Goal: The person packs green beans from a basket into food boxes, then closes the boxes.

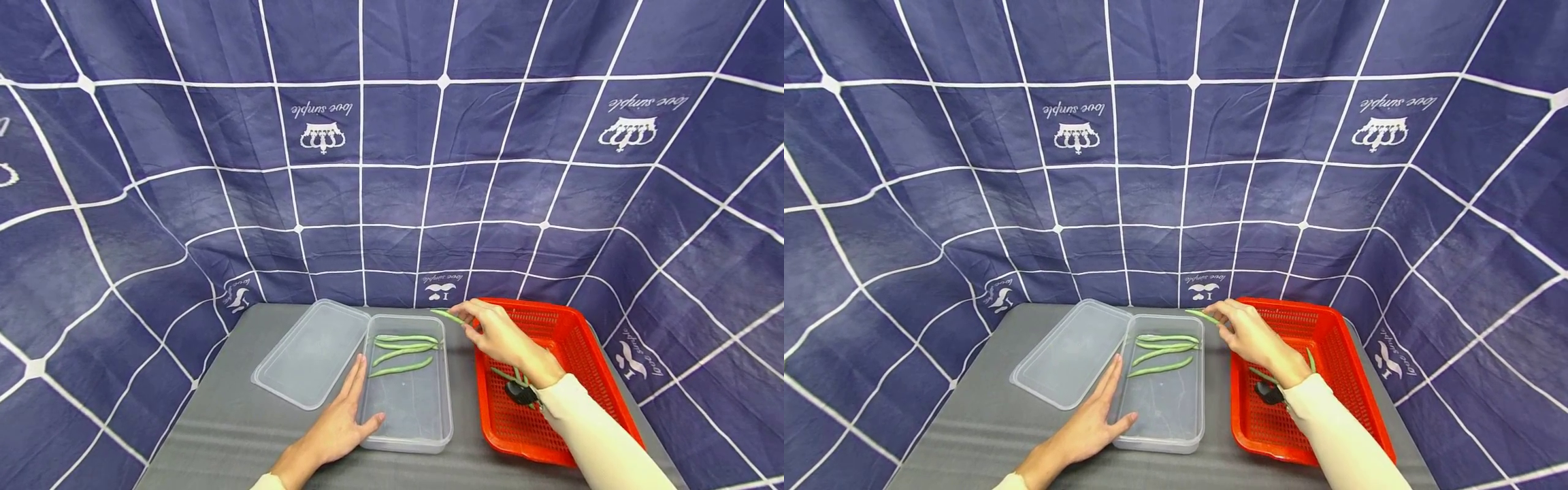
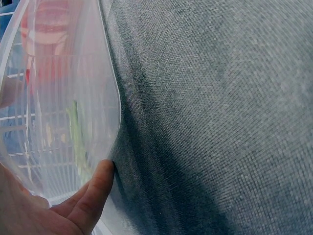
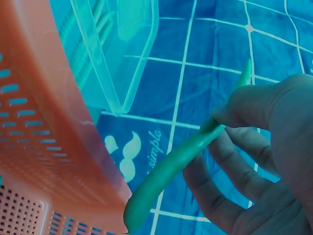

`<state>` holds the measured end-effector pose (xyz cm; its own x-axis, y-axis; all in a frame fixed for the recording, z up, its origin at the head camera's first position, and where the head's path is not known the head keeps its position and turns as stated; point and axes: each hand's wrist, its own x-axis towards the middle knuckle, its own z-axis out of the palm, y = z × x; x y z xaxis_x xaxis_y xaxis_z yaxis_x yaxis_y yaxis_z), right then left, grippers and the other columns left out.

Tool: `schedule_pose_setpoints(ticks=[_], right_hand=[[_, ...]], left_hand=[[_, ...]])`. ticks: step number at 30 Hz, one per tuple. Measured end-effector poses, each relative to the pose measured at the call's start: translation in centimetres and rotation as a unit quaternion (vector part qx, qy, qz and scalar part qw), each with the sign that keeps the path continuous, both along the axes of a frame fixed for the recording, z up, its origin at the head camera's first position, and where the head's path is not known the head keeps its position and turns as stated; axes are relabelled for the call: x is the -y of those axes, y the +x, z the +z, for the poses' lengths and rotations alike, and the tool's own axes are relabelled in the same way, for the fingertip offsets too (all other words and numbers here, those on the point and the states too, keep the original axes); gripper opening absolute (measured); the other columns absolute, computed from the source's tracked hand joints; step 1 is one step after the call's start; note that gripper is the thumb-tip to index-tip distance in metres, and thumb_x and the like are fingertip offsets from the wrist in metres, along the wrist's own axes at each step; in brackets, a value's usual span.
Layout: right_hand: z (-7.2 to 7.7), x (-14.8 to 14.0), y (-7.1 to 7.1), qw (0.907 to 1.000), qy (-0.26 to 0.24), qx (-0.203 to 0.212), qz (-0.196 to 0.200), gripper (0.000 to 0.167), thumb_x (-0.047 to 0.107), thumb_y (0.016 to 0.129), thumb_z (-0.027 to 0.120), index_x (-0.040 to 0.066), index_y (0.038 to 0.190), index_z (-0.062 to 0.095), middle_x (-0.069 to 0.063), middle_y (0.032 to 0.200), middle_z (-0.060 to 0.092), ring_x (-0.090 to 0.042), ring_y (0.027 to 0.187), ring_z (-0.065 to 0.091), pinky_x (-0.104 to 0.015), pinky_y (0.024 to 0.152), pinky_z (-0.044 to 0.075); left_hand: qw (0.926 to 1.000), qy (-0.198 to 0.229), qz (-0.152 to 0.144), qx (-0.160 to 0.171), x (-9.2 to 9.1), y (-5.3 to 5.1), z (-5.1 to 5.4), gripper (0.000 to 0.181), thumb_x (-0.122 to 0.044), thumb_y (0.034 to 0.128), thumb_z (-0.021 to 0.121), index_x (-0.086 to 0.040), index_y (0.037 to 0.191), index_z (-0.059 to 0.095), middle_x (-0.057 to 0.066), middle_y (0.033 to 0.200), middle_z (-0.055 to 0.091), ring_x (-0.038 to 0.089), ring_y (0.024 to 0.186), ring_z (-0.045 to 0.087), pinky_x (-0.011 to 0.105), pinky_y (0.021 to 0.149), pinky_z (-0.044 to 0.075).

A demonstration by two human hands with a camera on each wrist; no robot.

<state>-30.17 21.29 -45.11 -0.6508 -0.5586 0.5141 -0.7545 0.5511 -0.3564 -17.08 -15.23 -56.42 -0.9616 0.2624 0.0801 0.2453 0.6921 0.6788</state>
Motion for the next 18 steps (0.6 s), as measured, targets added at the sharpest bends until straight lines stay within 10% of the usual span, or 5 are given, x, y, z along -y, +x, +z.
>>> schedule_pose_setpoints(ticks=[18], right_hand=[[0.0,4.6,-0.5,0.9969,0.067,0.020,0.035,0.037,-0.009,0.099,0.077,0.010,0.131,0.083,-0.005,0.110,0.082,-0.019,0.100,0.078,-0.036,0.088,0.068]], left_hand=[[1.0000,0.006,-0.004,0.003,0.0,-0.1,-0.1,0.122,-0.044,0.1041,0.086,-0.012,0.189,0.005,0.009,0.200,0.006,0.032,0.181,0.027,0.062,0.141,0.037]])
